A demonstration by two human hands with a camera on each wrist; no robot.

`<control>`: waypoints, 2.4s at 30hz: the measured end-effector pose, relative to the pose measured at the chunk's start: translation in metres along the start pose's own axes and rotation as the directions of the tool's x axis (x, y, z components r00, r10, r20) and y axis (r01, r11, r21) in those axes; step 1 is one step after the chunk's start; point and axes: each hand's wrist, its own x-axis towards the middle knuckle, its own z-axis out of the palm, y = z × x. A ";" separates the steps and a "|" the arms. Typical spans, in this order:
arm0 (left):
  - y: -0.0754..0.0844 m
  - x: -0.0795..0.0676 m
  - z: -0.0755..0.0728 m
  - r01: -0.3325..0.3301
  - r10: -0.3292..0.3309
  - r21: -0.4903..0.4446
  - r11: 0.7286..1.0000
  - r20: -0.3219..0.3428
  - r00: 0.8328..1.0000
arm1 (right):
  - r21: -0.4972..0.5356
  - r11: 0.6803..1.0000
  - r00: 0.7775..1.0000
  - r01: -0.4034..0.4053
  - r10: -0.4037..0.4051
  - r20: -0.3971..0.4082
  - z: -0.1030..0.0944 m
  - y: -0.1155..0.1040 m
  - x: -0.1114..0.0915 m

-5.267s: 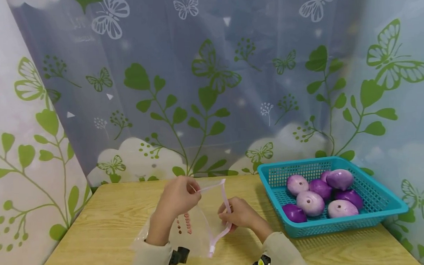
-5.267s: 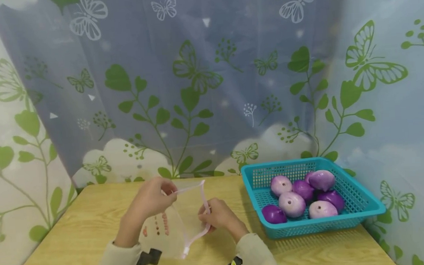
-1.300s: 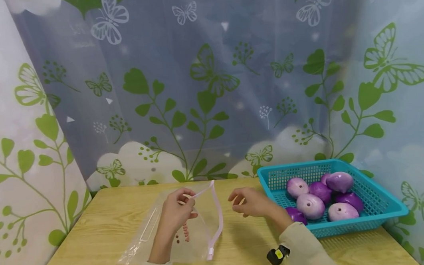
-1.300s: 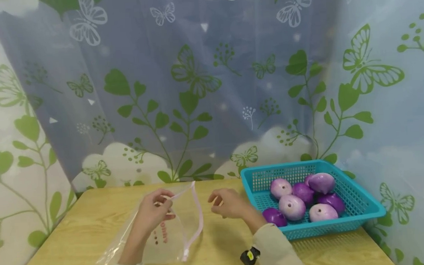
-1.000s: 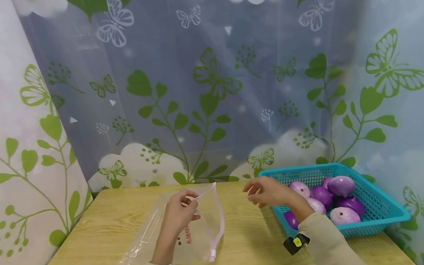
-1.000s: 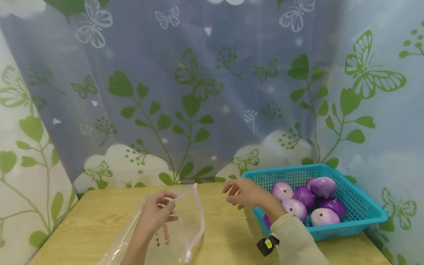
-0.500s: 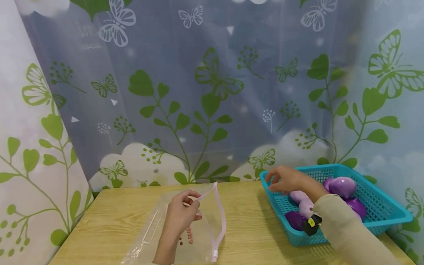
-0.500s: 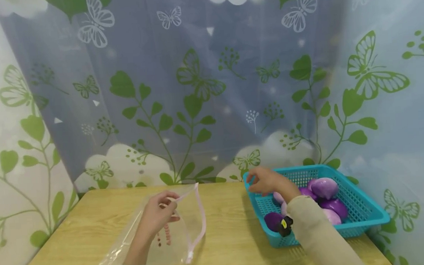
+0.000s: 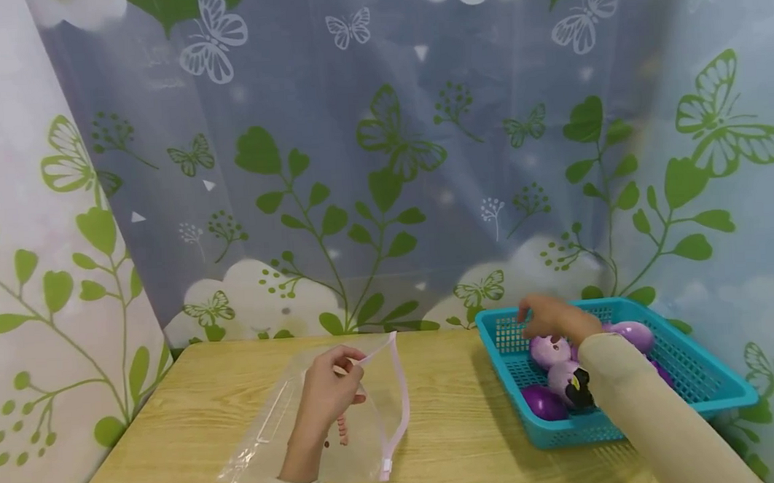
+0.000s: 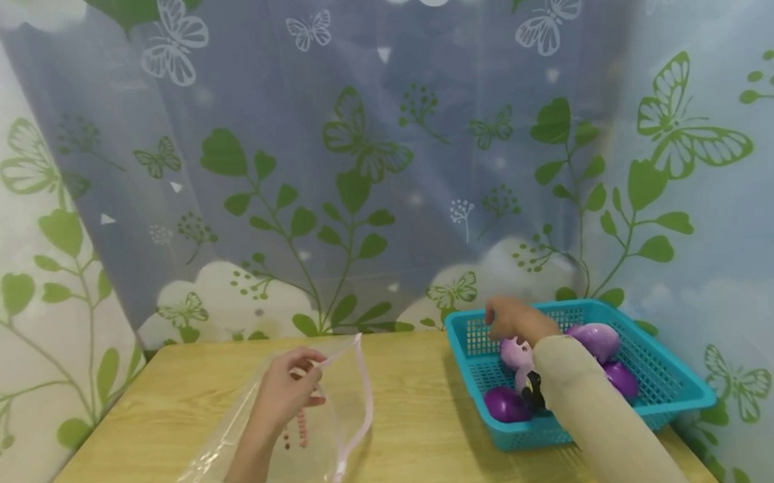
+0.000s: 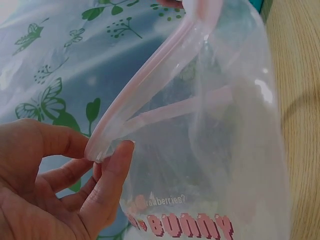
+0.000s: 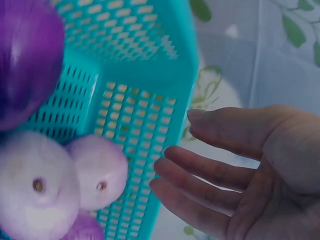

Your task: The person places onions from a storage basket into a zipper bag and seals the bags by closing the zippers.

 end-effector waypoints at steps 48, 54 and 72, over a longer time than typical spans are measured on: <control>0.001 0.000 -0.001 -0.001 0.001 -0.003 1.000 0.013 1.000 | -0.065 0.947 0.918 -0.315 0.322 0.231 0.015 0.064 -0.003; 0.002 -0.001 -0.002 -0.002 0.002 -0.015 1.000 0.007 1.000 | -0.052 0.958 0.923 -0.283 0.287 0.257 0.006 0.064 -0.008; 0.008 -0.001 -0.004 -0.009 0.006 -0.058 0.998 -0.049 0.999 | 0.187 0.981 0.960 -0.056 0.002 0.279 -0.036 0.032 -0.013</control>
